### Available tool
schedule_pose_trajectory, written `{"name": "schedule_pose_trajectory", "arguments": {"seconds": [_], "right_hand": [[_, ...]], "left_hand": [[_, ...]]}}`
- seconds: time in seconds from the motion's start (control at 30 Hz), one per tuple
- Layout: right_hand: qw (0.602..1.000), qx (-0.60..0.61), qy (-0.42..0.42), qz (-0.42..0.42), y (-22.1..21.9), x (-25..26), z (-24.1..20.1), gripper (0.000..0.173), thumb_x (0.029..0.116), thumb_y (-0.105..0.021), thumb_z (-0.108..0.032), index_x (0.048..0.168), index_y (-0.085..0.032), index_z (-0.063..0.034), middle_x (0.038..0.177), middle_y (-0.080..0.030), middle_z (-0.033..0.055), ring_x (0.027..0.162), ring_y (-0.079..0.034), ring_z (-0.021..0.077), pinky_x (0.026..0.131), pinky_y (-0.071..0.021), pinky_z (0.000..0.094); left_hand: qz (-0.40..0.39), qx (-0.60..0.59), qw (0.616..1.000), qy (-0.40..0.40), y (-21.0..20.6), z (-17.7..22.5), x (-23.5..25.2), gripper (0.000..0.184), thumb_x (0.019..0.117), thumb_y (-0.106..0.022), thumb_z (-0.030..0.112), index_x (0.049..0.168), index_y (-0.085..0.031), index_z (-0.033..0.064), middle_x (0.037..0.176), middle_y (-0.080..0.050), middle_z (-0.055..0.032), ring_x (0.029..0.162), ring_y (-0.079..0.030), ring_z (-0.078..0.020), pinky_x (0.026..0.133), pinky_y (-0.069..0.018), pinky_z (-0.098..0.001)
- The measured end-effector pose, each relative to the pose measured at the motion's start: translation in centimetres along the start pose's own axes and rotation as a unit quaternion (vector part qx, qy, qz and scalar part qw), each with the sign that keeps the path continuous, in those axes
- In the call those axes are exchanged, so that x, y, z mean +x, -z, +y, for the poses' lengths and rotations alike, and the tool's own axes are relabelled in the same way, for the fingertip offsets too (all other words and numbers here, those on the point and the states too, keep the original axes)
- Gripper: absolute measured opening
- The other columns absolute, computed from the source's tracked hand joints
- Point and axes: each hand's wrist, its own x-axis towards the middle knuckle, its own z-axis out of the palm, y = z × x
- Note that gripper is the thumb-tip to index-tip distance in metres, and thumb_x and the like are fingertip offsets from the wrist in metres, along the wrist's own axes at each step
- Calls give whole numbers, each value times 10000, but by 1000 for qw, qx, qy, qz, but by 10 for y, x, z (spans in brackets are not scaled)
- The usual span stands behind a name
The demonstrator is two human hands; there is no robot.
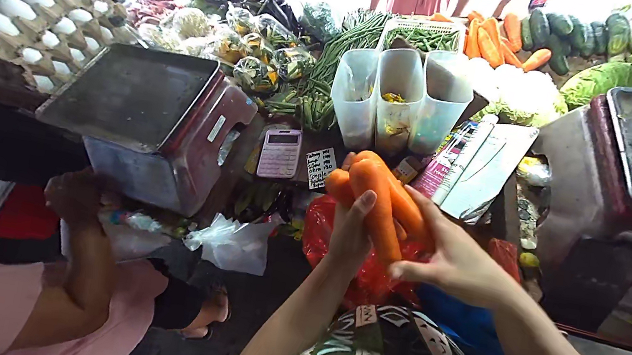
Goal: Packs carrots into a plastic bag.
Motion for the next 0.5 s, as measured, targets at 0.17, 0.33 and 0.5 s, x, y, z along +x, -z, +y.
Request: {"name": "schedule_pose_trajectory", "arguments": {"seconds": [0.17,0.33,0.5], "right_hand": [[990,-9,105,93,-13,21,-9,1200,587,-960,-439,1543,-349,-49,1236,-691,69,1120,-673,105,987,-574,335],[955,134,226,135,17,52,-20,702,717,-884,-227,1301,-551,-26,1078,-715,6,1005,-683,21,916,-587,236],[910,197,217,293,99,124,-39,421,803,-797,-145,1152,-616,7,925,-725,62,809,-713,140,729,-631,363]], "left_hand": [[-11,66,996,-61,-28,23,-7,1001,512,-1010,263,1273,-420,-8,1000,-714,-58,902,-730,-123,813,-640,-311],[-186,144,965,-117,-61,68,23,689,757,-897,149,1308,-500,33,1092,-727,-62,1013,-721,-174,909,-622,-381],[-213,333,887,-241,-85,89,57,1203,794,-862,395,1653,-50,177,1695,-208,-42,1521,-303,-203,1197,-391,-430]]}}
